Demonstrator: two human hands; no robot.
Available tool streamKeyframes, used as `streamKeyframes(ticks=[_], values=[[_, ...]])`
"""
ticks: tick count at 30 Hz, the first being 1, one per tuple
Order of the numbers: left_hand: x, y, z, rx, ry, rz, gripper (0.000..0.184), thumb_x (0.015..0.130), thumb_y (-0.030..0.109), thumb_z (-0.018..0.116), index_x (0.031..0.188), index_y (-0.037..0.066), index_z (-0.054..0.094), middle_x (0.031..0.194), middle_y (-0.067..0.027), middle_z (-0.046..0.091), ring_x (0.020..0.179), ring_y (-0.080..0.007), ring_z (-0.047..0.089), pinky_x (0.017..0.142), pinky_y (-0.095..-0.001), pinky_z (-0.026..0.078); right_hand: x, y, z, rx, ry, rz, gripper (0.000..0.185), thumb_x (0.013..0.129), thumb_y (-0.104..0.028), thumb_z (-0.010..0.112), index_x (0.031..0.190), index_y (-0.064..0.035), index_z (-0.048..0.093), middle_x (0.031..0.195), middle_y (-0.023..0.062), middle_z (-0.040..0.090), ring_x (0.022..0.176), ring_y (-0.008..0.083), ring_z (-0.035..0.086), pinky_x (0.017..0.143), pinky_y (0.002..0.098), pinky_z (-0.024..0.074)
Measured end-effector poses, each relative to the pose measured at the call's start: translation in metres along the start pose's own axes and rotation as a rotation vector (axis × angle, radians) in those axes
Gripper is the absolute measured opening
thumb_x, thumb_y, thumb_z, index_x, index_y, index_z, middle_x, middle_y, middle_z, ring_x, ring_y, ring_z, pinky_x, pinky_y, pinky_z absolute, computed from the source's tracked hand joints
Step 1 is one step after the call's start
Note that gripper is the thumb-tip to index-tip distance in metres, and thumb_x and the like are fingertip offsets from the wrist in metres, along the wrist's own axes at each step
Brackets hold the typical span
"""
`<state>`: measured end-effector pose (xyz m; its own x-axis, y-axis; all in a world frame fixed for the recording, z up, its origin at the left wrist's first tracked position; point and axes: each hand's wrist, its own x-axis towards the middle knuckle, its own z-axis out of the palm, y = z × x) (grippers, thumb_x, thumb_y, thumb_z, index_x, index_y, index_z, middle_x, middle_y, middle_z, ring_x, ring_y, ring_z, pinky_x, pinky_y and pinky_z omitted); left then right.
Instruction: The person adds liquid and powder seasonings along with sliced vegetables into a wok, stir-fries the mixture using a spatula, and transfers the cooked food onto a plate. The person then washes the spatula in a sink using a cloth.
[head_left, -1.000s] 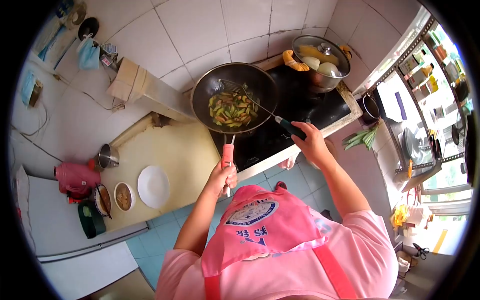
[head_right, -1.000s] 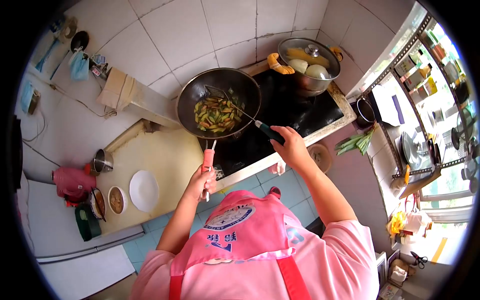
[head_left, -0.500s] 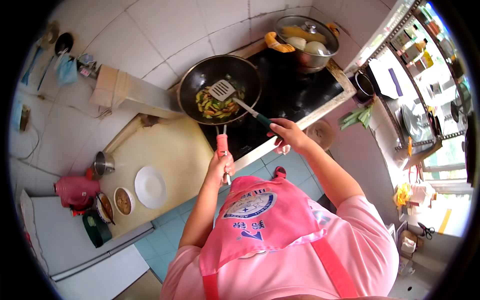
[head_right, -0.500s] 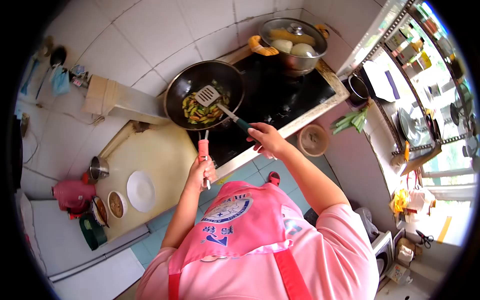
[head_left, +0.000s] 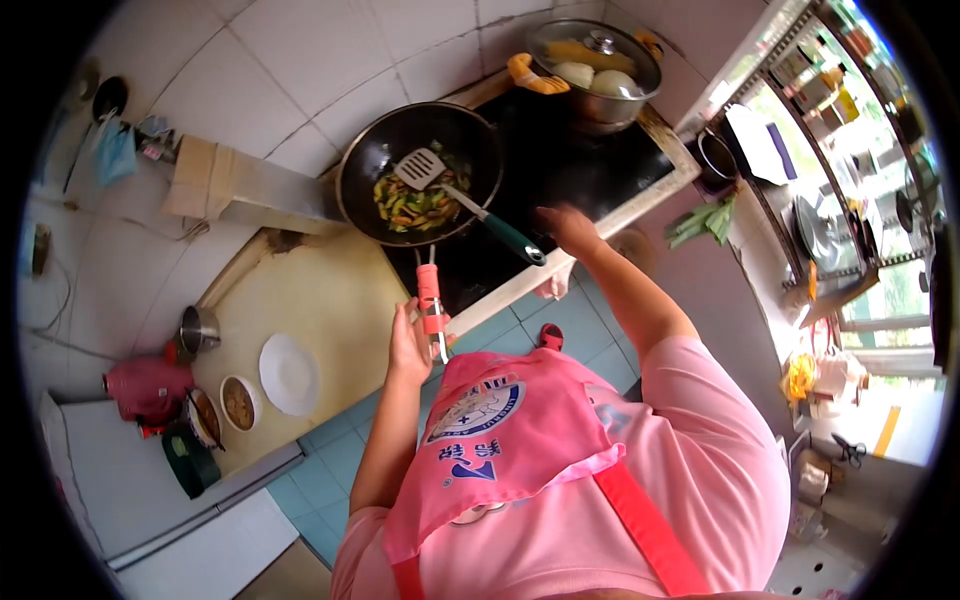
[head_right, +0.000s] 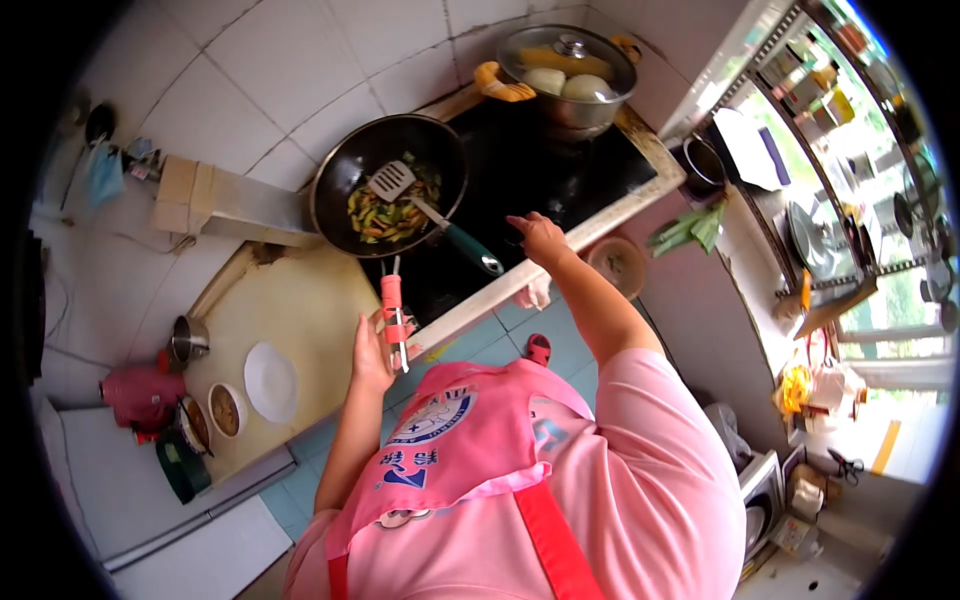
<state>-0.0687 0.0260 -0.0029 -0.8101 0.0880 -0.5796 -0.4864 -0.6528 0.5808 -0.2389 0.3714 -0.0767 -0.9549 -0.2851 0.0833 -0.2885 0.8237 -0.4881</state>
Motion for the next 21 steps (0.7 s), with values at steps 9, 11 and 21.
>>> streamKeyframes(ticks=[9, 11, 21], values=[[-0.014, -0.010, -0.020, -0.019, -0.043, 0.080, 0.059, 0.096, 0.057, 0.035, 0.132, 0.011, 0.042, 0.108, -0.0105, 0.061, 0.094, -0.0219, 0.061, 0.077, -0.0428, 0.053, 0.018, -0.012, 0.001, -0.202, -0.132, 0.079, 0.038, 0.082, -0.014, 0.065, 0.119, -0.0156, 0.059, 0.106, 0.0149, 0.062, 0.100, 0.0354, 0.061, 0.084, 0.0432, 0.0498], [-0.018, -0.011, -0.024, -0.028, -0.027, 0.071, 0.060, 0.096, 0.057, 0.035, 0.133, 0.010, 0.040, 0.112, -0.0107, 0.060, 0.096, -0.0216, 0.060, 0.078, -0.0399, 0.050, 0.025, -0.001, 0.013, -0.202, -0.146, 0.091, 0.037, 0.082, -0.015, 0.065, 0.117, -0.0127, 0.056, 0.105, 0.0164, 0.062, 0.099, 0.0360, 0.061, 0.083, 0.0437, 0.0496], [-0.044, -0.005, -0.018, 0.004, 0.038, 0.025, 0.060, 0.095, 0.058, 0.037, 0.132, 0.011, 0.043, 0.115, -0.0078, 0.058, 0.097, -0.0189, 0.058, 0.081, -0.0384, 0.046, 0.022, -0.020, 0.007, -0.170, -0.124, 0.446, 0.057, 0.085, -0.055, 0.058, 0.095, 0.0007, 0.060, 0.096, 0.0254, 0.066, 0.096, 0.0404, 0.063, 0.081, 0.0471, 0.0505]])
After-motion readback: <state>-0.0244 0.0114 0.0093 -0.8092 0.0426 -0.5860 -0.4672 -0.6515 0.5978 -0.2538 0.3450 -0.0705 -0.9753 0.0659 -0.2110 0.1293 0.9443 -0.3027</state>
